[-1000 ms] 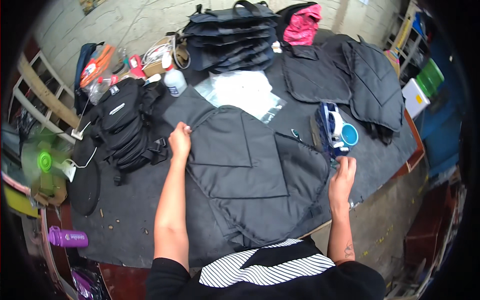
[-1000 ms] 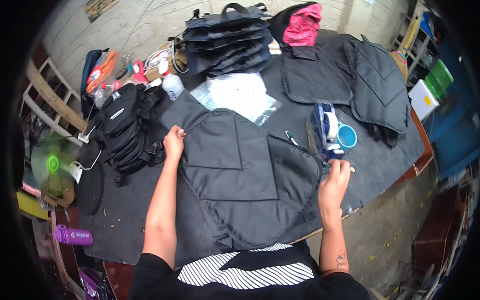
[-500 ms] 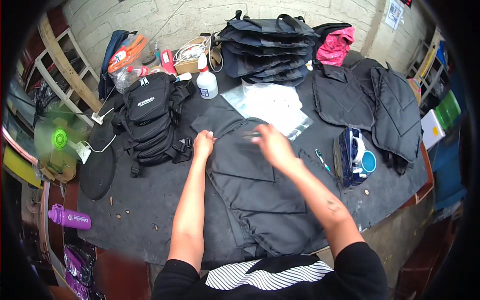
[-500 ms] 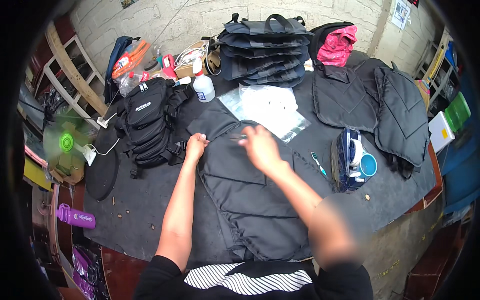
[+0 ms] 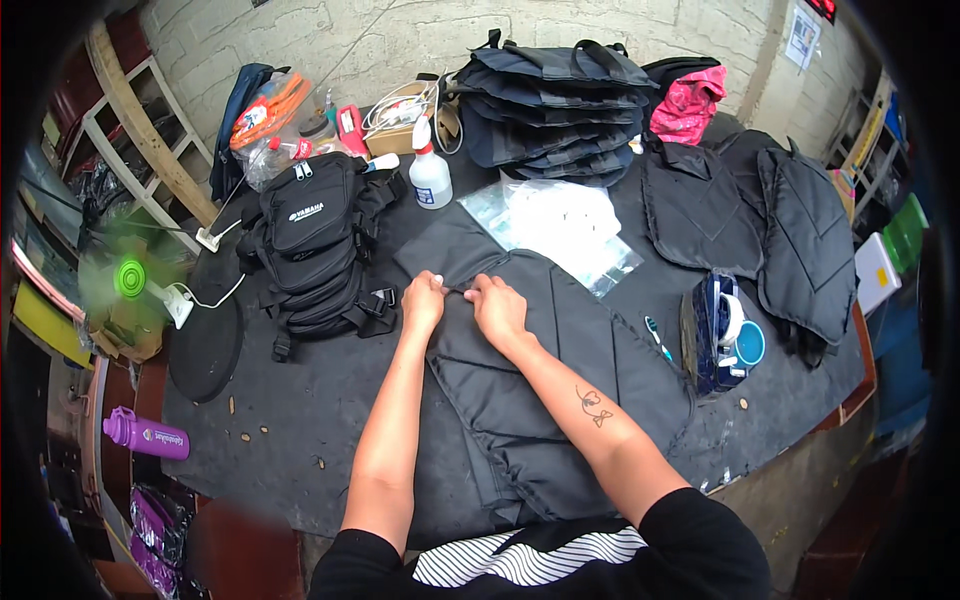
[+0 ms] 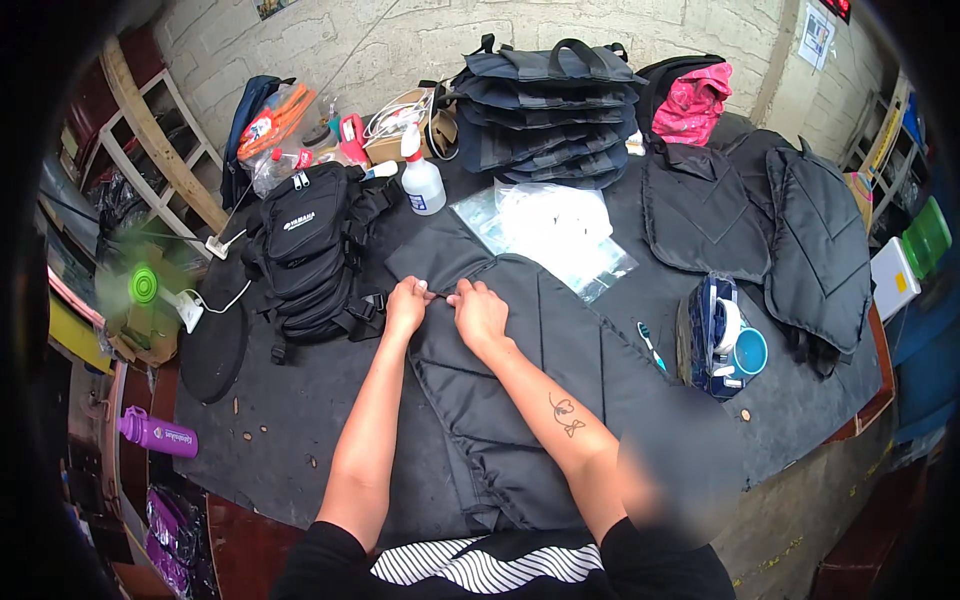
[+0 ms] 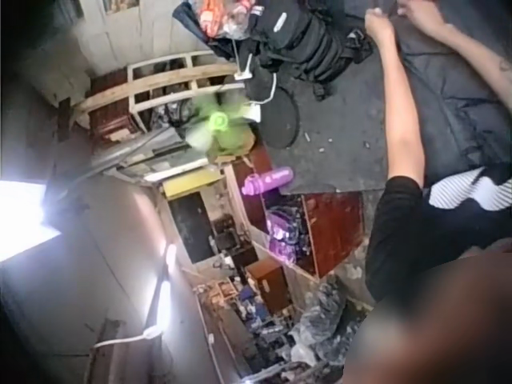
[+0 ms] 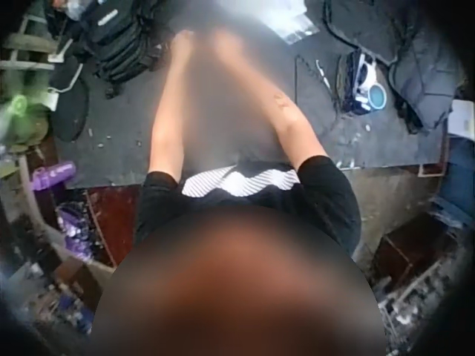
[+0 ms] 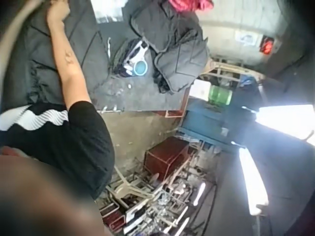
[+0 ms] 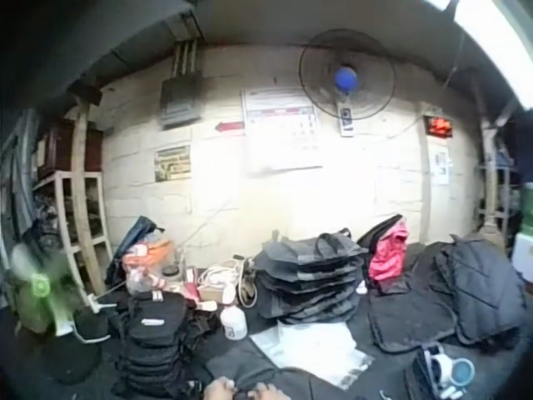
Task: Inspecting and cleaning backpacks by trimming loose threads with scissors and singeing them with a lighter, then brushing off dust.
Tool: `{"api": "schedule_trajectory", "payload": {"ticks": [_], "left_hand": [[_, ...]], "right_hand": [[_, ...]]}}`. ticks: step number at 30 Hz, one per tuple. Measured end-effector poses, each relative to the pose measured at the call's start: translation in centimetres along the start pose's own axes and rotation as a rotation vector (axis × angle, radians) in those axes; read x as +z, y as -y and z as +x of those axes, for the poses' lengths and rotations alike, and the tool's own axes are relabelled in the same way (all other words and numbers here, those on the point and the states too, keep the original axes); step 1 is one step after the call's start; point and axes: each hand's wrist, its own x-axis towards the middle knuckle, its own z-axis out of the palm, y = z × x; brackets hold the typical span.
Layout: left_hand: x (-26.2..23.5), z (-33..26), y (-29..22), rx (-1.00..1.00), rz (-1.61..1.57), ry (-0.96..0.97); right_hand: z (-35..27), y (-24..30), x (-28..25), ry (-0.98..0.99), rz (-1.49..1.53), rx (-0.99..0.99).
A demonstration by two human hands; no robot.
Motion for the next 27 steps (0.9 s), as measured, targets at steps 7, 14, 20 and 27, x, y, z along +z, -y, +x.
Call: {"api": "schedule_trajectory", "payload": {"ticks": [7, 14, 20, 27], "left_hand": [[0.6, 0.1, -6.6, 0.431, -0.097, -0.244], [7.5, 2.4, -5.9, 0.588, 0.046, -0.146], [7.5, 2.3, -5.5, 0.256, -0.004, -0.117], [8.3, 2.9, -5.2, 0.189, -0.083, -0.106]], "right_hand": [[0.7, -5.8, 0.3, -0.607, 0.636, 0.364], [-0.3, -7.1, 0.8, -0.539, 0.730, 0.407], [1.0, -6.3, -1.7, -0.392, 0.329, 0.276], [2.0, -5.9, -2.4, -0.135, 0.097, 0.299]]}}
